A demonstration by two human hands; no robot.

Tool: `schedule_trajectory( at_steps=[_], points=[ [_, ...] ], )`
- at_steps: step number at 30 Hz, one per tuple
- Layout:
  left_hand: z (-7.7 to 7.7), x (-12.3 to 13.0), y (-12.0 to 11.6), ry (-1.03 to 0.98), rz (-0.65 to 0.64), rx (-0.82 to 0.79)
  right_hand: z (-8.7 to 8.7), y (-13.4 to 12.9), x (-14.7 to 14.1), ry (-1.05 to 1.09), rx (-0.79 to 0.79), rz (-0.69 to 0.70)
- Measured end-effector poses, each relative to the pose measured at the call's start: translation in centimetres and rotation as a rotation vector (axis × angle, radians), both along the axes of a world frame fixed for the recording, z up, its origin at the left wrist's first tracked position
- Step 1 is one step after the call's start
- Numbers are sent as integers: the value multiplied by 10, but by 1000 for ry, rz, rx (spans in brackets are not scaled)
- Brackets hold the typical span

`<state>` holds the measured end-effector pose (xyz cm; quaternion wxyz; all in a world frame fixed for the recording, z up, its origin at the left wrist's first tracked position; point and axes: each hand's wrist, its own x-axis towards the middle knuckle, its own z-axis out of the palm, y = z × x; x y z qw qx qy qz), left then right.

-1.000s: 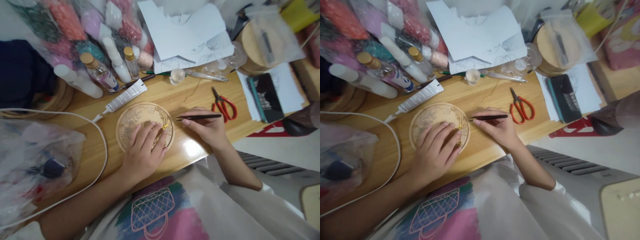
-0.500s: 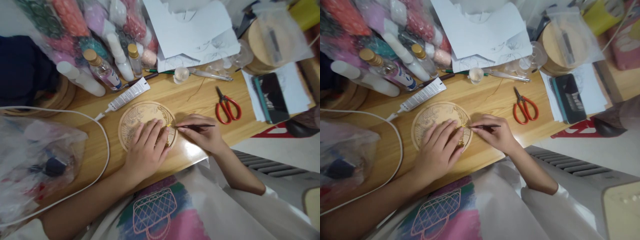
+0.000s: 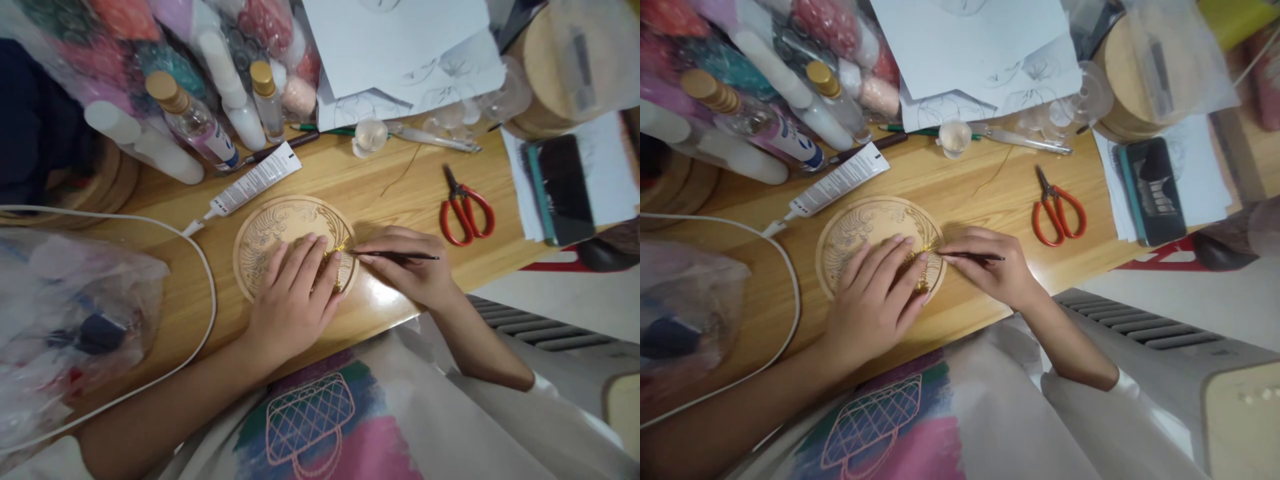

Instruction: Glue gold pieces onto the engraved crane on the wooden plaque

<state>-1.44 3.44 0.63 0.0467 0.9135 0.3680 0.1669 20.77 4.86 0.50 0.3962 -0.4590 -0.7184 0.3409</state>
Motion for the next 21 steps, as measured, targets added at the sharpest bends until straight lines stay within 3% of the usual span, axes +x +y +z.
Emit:
schedule_trajectory(
  at_steps=[21],
  points=[
    [2,1,0,22,1,6,-1,-2,0,-21,48,20]
  ],
)
